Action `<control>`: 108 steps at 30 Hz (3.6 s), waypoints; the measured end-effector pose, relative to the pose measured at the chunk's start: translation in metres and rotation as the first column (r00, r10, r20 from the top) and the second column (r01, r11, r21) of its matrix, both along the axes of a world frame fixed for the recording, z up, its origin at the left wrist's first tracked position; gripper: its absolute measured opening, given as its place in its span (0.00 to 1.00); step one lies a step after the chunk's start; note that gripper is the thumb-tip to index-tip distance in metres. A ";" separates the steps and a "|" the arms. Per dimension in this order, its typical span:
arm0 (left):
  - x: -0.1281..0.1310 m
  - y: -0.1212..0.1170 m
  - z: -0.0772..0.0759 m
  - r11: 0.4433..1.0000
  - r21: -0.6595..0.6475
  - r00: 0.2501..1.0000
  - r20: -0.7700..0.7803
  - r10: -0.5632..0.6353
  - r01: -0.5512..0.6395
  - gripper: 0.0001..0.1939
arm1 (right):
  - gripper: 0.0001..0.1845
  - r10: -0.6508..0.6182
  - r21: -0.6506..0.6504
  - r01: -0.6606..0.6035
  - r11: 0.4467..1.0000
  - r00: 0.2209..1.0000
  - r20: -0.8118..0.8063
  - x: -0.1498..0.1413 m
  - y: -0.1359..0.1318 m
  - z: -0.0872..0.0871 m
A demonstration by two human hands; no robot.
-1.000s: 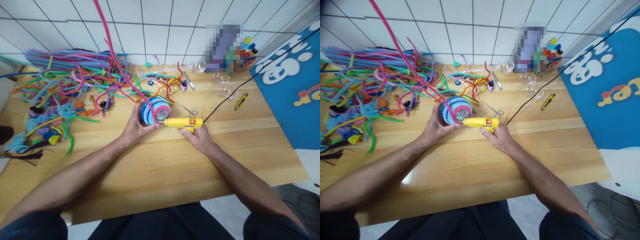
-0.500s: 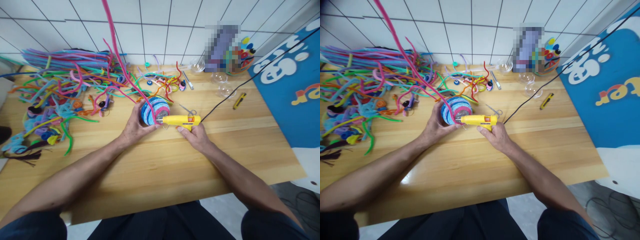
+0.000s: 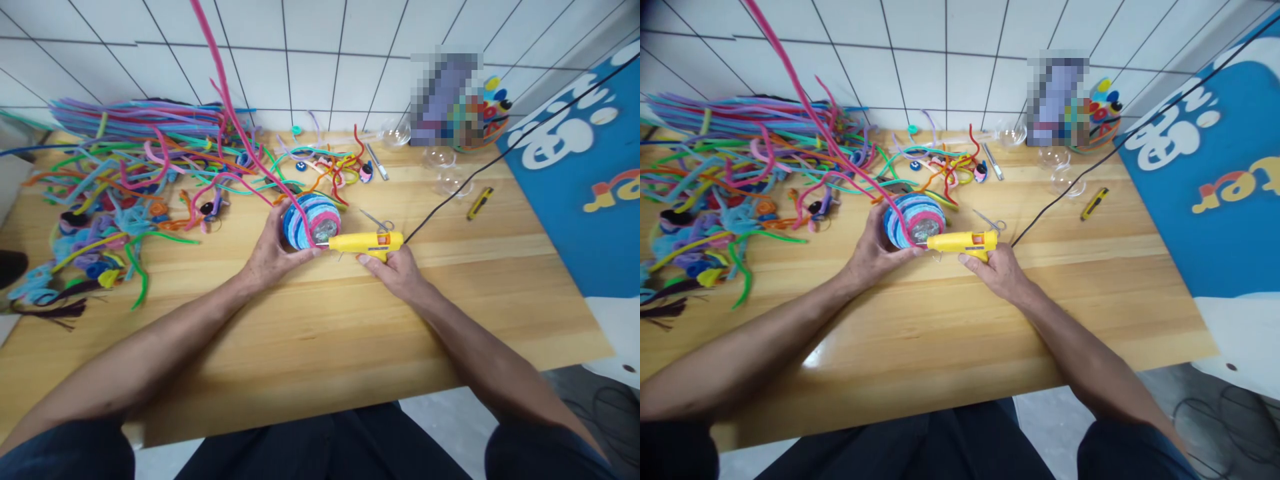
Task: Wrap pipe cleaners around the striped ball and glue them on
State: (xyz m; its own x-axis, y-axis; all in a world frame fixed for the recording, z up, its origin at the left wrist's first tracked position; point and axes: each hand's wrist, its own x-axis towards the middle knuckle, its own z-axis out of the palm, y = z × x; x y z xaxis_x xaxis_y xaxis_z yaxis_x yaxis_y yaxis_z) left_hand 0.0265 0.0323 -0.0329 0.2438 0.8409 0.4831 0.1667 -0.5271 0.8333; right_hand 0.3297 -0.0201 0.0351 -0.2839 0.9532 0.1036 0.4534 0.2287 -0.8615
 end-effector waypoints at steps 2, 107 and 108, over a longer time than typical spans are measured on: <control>0.000 0.000 0.000 1.000 -0.001 1.000 -0.003 0.004 -0.004 0.61 | 0.21 0.000 -0.005 0.000 1.000 1.000 0.017 0.000 0.000 -0.002; 0.010 -0.001 0.006 1.000 0.019 0.999 0.034 -0.018 0.017 0.56 | 0.37 -0.236 -0.134 0.206 0.969 0.935 -0.265 -0.013 -0.009 -0.014; 0.010 -0.001 0.007 1.000 0.025 0.999 0.030 -0.013 0.012 0.55 | 0.37 -0.239 -0.131 0.211 0.969 0.936 -0.259 -0.012 -0.008 -0.015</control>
State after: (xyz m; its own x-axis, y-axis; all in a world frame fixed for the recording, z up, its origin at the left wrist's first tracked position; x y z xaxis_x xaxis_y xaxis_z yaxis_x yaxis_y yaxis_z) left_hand 0.0364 0.0313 -0.0263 0.2392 0.8257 0.5109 0.1346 -0.5493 0.8247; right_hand 0.3173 -0.0283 0.0204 -0.0350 0.9983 0.0474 0.2297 0.0542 -0.9718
